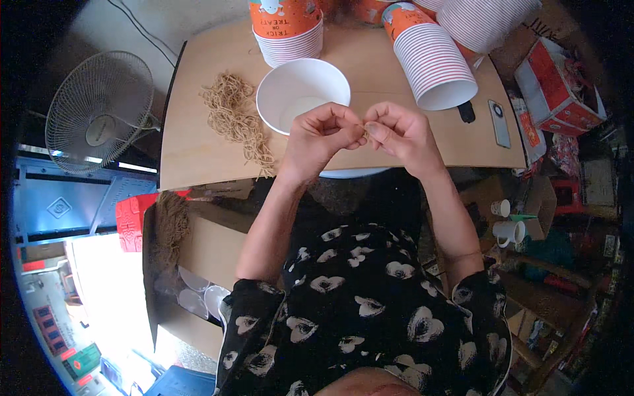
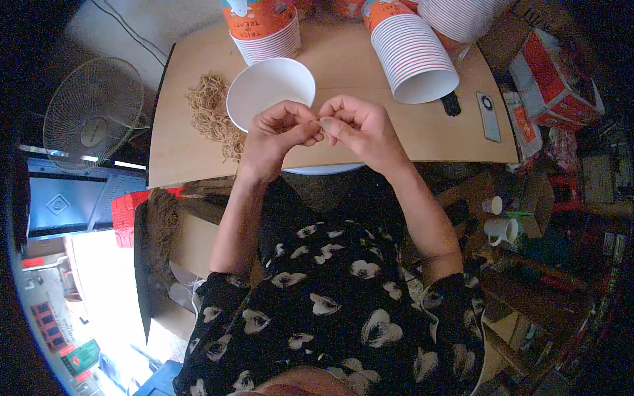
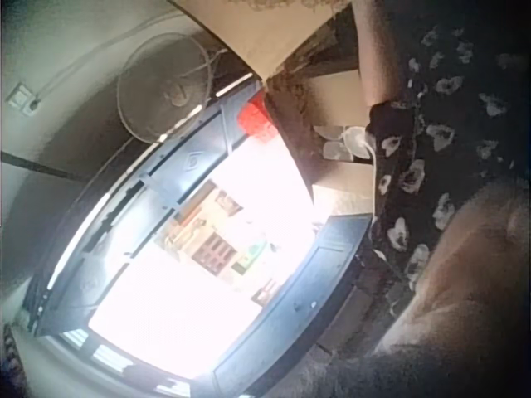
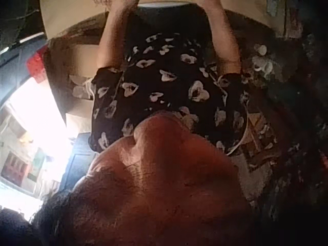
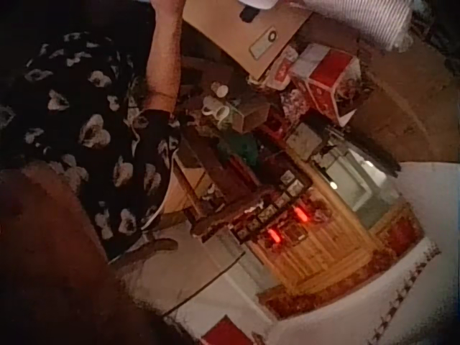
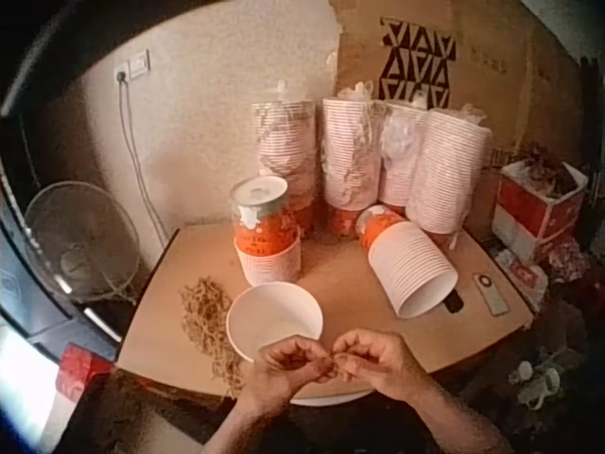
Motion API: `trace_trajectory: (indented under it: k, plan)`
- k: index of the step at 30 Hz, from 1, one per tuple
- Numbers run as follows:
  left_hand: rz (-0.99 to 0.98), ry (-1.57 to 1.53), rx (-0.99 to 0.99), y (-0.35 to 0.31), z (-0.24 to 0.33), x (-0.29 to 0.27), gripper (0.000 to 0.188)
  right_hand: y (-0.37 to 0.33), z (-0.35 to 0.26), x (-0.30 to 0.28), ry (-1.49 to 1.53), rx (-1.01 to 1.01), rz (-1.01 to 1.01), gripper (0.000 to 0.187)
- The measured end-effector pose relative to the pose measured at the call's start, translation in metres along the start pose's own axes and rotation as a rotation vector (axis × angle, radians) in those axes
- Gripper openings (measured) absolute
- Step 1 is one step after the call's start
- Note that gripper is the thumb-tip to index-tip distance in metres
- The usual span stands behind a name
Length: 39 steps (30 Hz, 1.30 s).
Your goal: Preparing stacks of paper cups by attaching rubber bands around them.
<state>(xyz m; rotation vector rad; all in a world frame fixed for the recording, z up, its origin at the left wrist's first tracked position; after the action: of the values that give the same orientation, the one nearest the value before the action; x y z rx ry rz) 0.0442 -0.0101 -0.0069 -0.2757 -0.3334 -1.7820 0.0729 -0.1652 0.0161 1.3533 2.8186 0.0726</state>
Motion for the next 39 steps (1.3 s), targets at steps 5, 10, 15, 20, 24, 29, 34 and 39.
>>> trace_trajectory:
  k: [5, 10, 15, 20, 24, 29, 34, 39]
  plan:
    - [0.032, -0.009, 0.033, -0.001, 0.001, 0.0, 0.006, -0.002, 0.009, -0.003, 0.065, 0.039, 0.056, 0.01]
    - [0.045, -0.029, 0.033, -0.001, 0.0, -0.002, 0.006, -0.006, 0.004, -0.016, -0.09, 0.005, 0.154, 0.015]
    - [0.024, -0.027, 0.06, -0.001, 0.002, 0.0, 0.006, -0.013, 0.005, -0.037, -0.375, -0.082, 0.207, 0.015]
    - [0.114, -0.155, 0.223, 0.0, -0.001, -0.008, 0.009, -0.031, 0.022, -0.036, -0.269, 0.192, 0.041, 0.011]
    - [0.104, -0.201, 0.215, 0.003, -0.002, -0.008, 0.01, -0.034, 0.03, -0.037, -0.322, 0.188, -0.038, 0.013]
    - [0.117, -0.045, 0.172, 0.0, 0.0, 0.0, 0.01, -0.013, 0.008, -0.024, 0.002, 0.033, 0.171, 0.023]
    - [0.075, 0.026, 0.157, 0.001, 0.009, 0.014, 0.008, -0.01, -0.013, -0.011, -0.12, -0.132, 0.088, 0.024]
    - [0.086, 0.056, 0.127, 0.002, 0.006, 0.015, 0.008, -0.008, -0.005, -0.013, -0.07, -0.171, 0.111, 0.015]
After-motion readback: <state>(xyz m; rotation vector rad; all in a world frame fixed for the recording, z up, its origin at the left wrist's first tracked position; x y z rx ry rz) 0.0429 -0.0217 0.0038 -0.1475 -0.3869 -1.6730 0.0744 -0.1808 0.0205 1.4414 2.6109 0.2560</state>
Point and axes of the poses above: each hand's wrist, its own y-axis towards the middle knuckle, its own x-axis out of the palm, z = x × y, the point moved 5 cm from there along y, towards the middle knuckle, and after that the axes turned 4 degrees about -z, right-handed, at the moved point
